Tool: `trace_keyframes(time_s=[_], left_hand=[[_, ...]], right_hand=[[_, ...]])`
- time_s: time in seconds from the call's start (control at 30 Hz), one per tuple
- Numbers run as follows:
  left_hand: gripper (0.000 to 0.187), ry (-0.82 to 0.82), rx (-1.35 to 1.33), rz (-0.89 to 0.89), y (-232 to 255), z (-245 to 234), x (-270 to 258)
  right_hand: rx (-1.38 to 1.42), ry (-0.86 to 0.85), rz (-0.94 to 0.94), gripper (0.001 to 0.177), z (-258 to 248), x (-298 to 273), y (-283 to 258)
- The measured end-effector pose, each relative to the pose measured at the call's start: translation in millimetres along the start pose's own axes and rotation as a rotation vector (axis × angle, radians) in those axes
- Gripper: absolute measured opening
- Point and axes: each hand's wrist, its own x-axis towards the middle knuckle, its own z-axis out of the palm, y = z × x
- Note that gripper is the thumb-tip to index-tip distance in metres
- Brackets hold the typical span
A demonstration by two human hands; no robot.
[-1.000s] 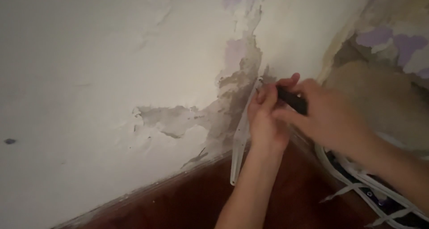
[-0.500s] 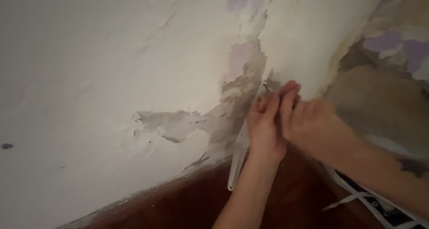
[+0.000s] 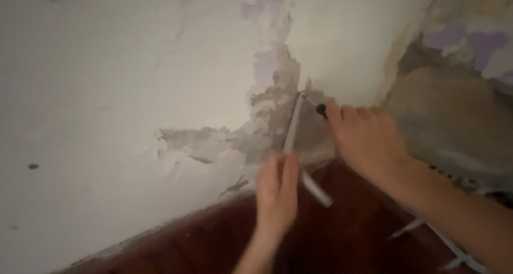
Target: Installing white L-shaped metal brackets into a wall using a screwdriver.
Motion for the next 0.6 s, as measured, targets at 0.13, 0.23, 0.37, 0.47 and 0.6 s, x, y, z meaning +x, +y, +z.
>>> trace_keyframes(time_s=[0.13,0.23,0.37,0.47,0.6], left_hand=[[0.012,0.247,0.553,0.36,12.7,11.1,39.0],[0.013,0.206,0.485,0.414,0.2,19.8,63.8],[0.017,0.242,0.332,0.383,-5.4,24.4,82.1],[0.014,0.307,0.355,0.298,-9.9,27.0,83.2],[0.014,0.323,0.254,0.302,-21.9,32.3,91.4]], right_hand=[[0.212,-0.08,0.092,0.018,-13.1,2.9,1.6],[0.245,-0.109,0.116,0.019,-15.5,4.9,0.5],[0.257,-0.179,0.186,0.02,-11.4,6.3,-1.3],[0.393,-0.15,0.273,0.026,-1.5,7.8,-0.1],[0.734,-0.07,0.378,0.031,20.7,8.9,6.9]])
